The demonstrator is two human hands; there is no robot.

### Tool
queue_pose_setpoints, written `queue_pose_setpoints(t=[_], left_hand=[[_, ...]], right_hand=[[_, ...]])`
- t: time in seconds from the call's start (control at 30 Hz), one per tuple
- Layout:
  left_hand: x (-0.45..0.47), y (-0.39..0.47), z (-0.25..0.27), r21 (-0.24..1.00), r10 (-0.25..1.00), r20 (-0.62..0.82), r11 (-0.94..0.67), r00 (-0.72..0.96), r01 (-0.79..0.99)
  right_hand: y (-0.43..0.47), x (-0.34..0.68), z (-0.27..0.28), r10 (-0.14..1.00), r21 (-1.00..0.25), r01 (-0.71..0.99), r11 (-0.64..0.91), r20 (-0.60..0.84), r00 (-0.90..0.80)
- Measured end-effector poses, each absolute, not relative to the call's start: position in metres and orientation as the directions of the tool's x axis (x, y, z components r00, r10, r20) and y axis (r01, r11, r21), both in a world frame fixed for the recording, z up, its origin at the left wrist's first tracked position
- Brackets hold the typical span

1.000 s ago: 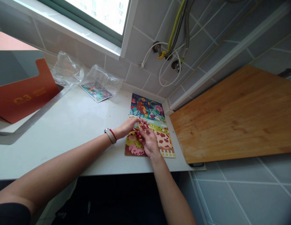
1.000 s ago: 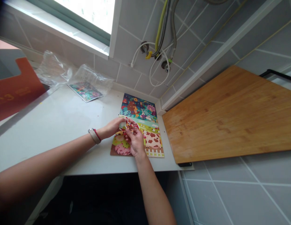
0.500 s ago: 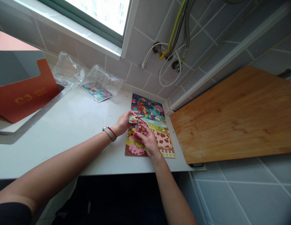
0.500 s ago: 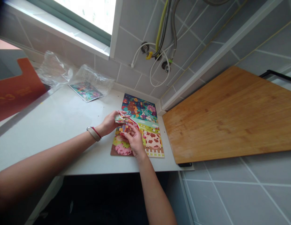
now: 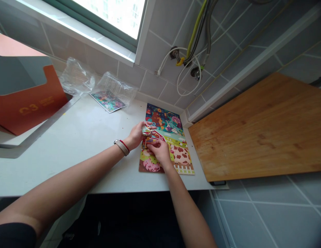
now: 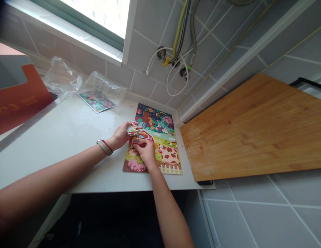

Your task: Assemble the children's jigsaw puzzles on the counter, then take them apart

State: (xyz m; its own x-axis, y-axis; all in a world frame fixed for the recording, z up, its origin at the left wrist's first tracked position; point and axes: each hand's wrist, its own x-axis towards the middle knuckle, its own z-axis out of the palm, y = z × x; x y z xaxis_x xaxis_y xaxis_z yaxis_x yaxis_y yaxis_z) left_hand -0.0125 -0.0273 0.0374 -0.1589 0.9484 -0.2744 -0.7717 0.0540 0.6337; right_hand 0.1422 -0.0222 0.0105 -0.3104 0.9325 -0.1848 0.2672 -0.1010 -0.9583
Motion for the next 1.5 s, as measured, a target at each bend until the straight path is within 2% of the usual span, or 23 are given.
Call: queue_pose_setpoints(t=[0.17, 0.37, 0.57, 1.03, 1.13, 1.3, 1.4, 1.5], left_hand=[[-0.011, -0.026, 0.033, 0.629, 0.939, -0.303, 0.069, -0.162, -0.775], [-0.007, -0.024, 0.026, 0.639, 0.935, -0.316, 0.084, -0.161, -0.765], [-0.005, -0.024, 0.022, 0.672, 0.922, -0.333, 0.085, -0.197, -0.736], [-0.002, -0.026, 0.017, 0.782, 0.884, -0.269, -0.031, -0.382, -0.623], [-0.002, -0.029, 0.024, 0.775, 0.887, -0.27, -0.031, -0.374, -0.632], [-0.001, -0.028, 0.024, 0.675, 0.911, -0.323, 0.034, -0.254, -0.737], [-0.001, -0.026, 0.022, 0.671, 0.919, -0.326, 0.061, -0.22, -0.739], [0.0, -0.027, 0.022, 0.676, 0.936, -0.314, 0.104, -0.157, -0.729]], right_hand=[[-0.021, 0.144, 0.014, 0.951, -0.837, 0.512, 0.191, 0.029, -0.307], [-0.024, 0.145, 0.018, 0.904, -0.766, 0.548, 0.336, 0.1, -0.415], [-0.019, 0.146, 0.013, 0.855, -0.63, 0.601, 0.492, 0.22, -0.47], [-0.01, 0.149, 0.015, 0.833, -0.566, 0.643, 0.516, 0.157, -0.53], [-0.01, 0.148, 0.016, 0.836, -0.555, 0.657, 0.51, 0.14, -0.531], [-0.012, 0.149, 0.017, 0.836, -0.547, 0.661, 0.514, 0.145, -0.53], [-0.014, 0.149, 0.016, 0.859, -0.619, 0.626, 0.475, 0.171, -0.483], [-0.015, 0.15, 0.014, 0.899, -0.801, 0.485, 0.35, 0.141, -0.415]])
